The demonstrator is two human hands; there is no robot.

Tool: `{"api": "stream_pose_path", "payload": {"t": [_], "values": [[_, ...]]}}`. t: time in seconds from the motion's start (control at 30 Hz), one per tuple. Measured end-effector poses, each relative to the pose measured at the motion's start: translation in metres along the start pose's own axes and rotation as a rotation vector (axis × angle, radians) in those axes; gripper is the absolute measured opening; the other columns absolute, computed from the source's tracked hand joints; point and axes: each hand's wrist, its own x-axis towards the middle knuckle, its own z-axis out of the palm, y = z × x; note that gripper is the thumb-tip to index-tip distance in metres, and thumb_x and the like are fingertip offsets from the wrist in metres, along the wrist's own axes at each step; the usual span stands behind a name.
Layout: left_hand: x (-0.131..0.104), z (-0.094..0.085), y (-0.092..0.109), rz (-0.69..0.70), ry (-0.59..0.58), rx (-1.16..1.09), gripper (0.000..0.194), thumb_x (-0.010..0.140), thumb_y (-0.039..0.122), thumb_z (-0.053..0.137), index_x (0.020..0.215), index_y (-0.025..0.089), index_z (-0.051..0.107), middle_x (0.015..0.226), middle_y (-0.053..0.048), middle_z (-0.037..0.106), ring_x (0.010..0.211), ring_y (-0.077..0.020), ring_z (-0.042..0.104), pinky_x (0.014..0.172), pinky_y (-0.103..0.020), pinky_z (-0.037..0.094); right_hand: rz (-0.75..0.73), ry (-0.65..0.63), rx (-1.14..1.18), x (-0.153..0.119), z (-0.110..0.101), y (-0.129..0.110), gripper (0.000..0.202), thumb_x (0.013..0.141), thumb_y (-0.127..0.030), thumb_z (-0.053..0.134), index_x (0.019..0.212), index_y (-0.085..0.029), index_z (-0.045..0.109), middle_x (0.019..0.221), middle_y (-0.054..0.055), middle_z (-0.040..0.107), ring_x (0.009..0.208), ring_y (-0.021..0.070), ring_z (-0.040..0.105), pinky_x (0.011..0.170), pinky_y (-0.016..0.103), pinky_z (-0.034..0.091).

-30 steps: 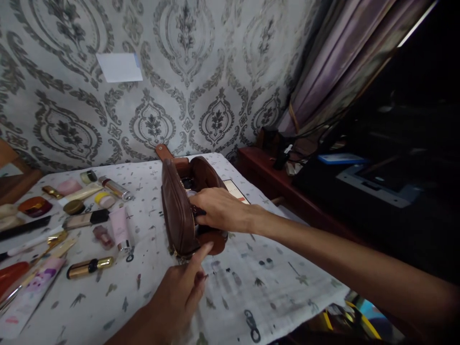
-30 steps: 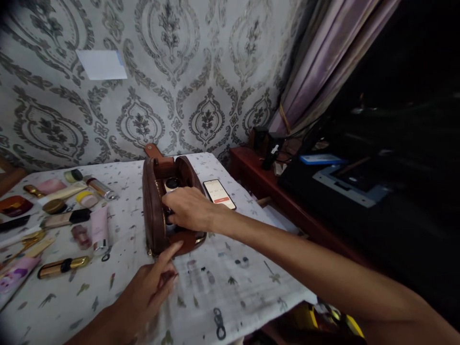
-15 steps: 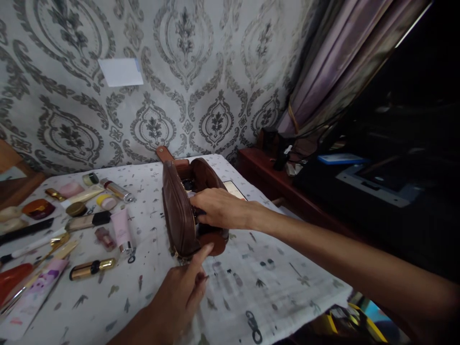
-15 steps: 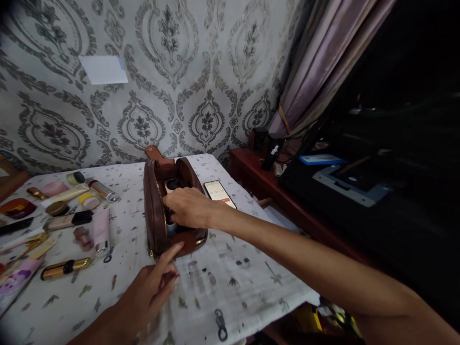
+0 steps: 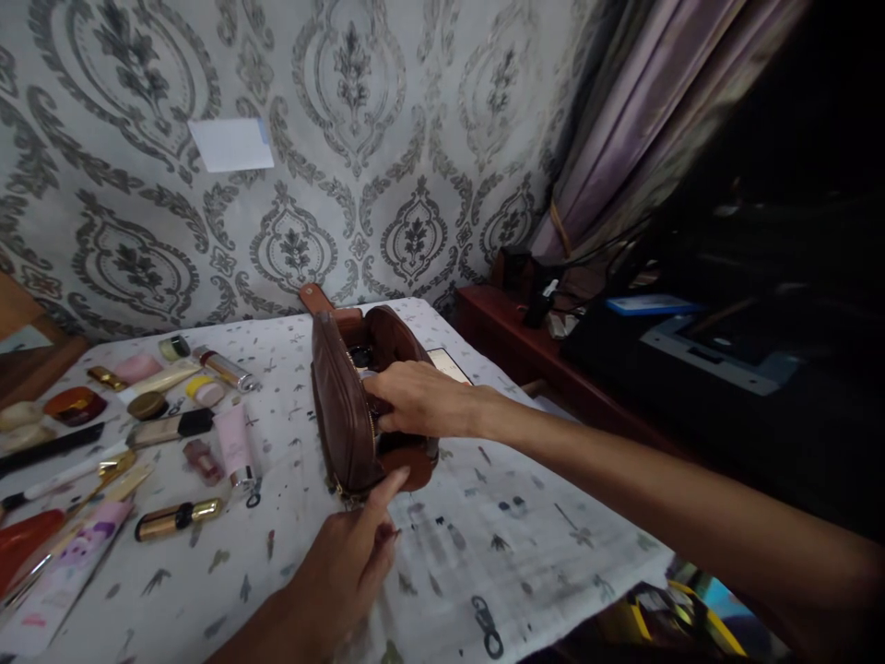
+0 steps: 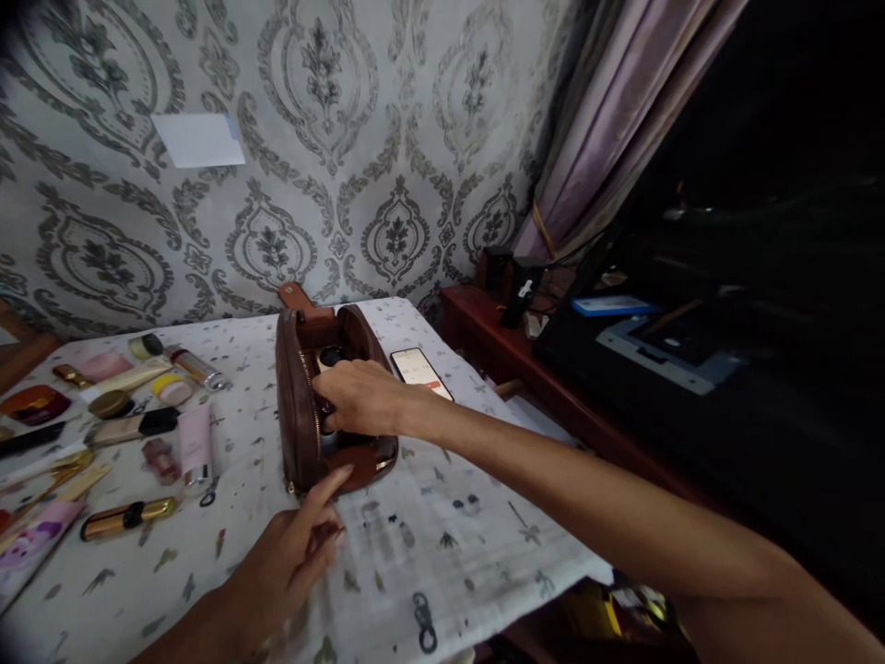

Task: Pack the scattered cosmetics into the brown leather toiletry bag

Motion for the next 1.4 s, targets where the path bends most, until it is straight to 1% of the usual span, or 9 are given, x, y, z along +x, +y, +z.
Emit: {"api": "stream_pose_path", "payload": {"t": [0.37,0.6,0.73,0.83,0.93,1.03,1.2,1.3,1.4], "values": [[-0.001,-0.001,0.002,-0.01,0.013,0.027,0.058,0.098,0.035,0.04,0.153,0.03,0.025,0.09,-0.003,0.067,0.072,-0.0191,0.06,0.073,-0.033,0.051,-0.021,-0.01,0.026,-0.002,-0.005,0.0,0.021,0.083,-0.023,0.065,0.103,-0.015,0.067,0.094,0.009,0.071,0.091,0.0246,0.068,0.058,0.028,0.031],[0.002,-0.001,0.0,0.023,0.011,0.03,0.058,0.098,0.034,0.039,0.154,0.027,0.024,0.085,-0.002,0.066,0.068,-0.0176,0.058,0.069,-0.03,0.049,-0.042,-0.021,0.054,-0.003,-0.009,0.002,0.021,0.083,-0.018,0.067,0.104,-0.014,0.066,0.097,0.008,0.07,0.093,0.0222,0.066,0.066,0.027,0.038],[0.005,-0.001,0.003,0.06,0.005,0.012,0.058,0.098,0.028,0.037,0.154,0.022,0.024,0.078,-0.001,0.063,0.061,-0.0152,0.055,0.063,-0.027,0.045,-0.052,0.001,-0.025,-0.01,-0.015,-0.003,0.014,0.086,-0.013,0.066,0.1,-0.01,0.067,0.104,0.01,0.068,0.097,0.0218,0.065,0.073,0.027,0.041],[0.005,-0.004,0.007,0.109,0.026,-0.023,0.059,0.097,0.023,0.037,0.154,0.022,0.024,0.077,0.0,0.062,0.062,-0.0146,0.055,0.064,-0.026,0.043,-0.046,0.054,-0.136,-0.02,-0.02,-0.008,0.008,0.088,-0.009,0.063,0.094,-0.008,0.069,0.108,0.014,0.067,0.1,0.0244,0.064,0.078,0.03,0.043],[0.005,-0.006,0.01,0.142,0.054,-0.045,0.062,0.096,0.02,0.039,0.155,0.022,0.02,0.08,0.0,0.063,0.065,-0.0146,0.056,0.066,-0.025,0.042,-0.054,0.088,-0.211,-0.031,-0.018,-0.011,0.008,0.089,-0.01,0.062,0.089,-0.009,0.071,0.1,0.013,0.069,0.101,0.0272,0.063,0.084,0.035,0.042],[0.006,-0.006,0.011,0.148,0.08,-0.05,0.064,0.096,0.019,0.04,0.156,0.02,0.014,0.08,0.0,0.063,0.067,-0.0149,0.056,0.066,-0.025,0.042,-0.087,0.124,-0.221,-0.041,-0.008,-0.009,0.01,0.09,-0.017,0.065,0.085,-0.011,0.071,0.093,0.011,0.069,0.099,0.0268,0.062,0.091,0.04,0.04],[0.004,-0.009,0.016,0.15,0.101,-0.057,0.067,0.097,0.018,0.04,0.155,0.019,0.008,0.078,0.001,0.063,0.07,-0.0162,0.058,0.066,-0.026,0.041,-0.146,0.202,-0.163,-0.059,0.011,-0.002,0.013,0.091,-0.024,0.065,0.083,-0.014,0.07,0.095,0.01,0.067,0.103,0.0256,0.06,0.099,0.045,0.037],[0.0,-0.015,0.02,0.146,0.113,-0.035,0.065,0.096,0.019,0.04,0.154,0.019,0.01,0.079,0.001,0.064,0.069,-0.016,0.058,0.066,-0.026,0.041,-0.192,0.324,-0.109,-0.069,0.019,0.001,0.011,0.093,-0.022,0.062,0.088,-0.016,0.07,0.101,0.01,0.068,0.104,0.0246,0.061,0.1,0.046,0.041],[-0.007,-0.024,0.022,0.157,0.139,0.012,0.061,0.096,0.018,0.041,0.152,0.019,0.017,0.078,0.001,0.065,0.068,-0.0156,0.059,0.066,-0.026,0.042,-0.253,0.539,-0.06,-0.075,0.028,0.0,0.014,0.095,-0.02,0.057,0.094,-0.017,0.071,0.107,0.01,0.069,0.104,0.0249,0.063,0.099,0.047,0.045]]}}
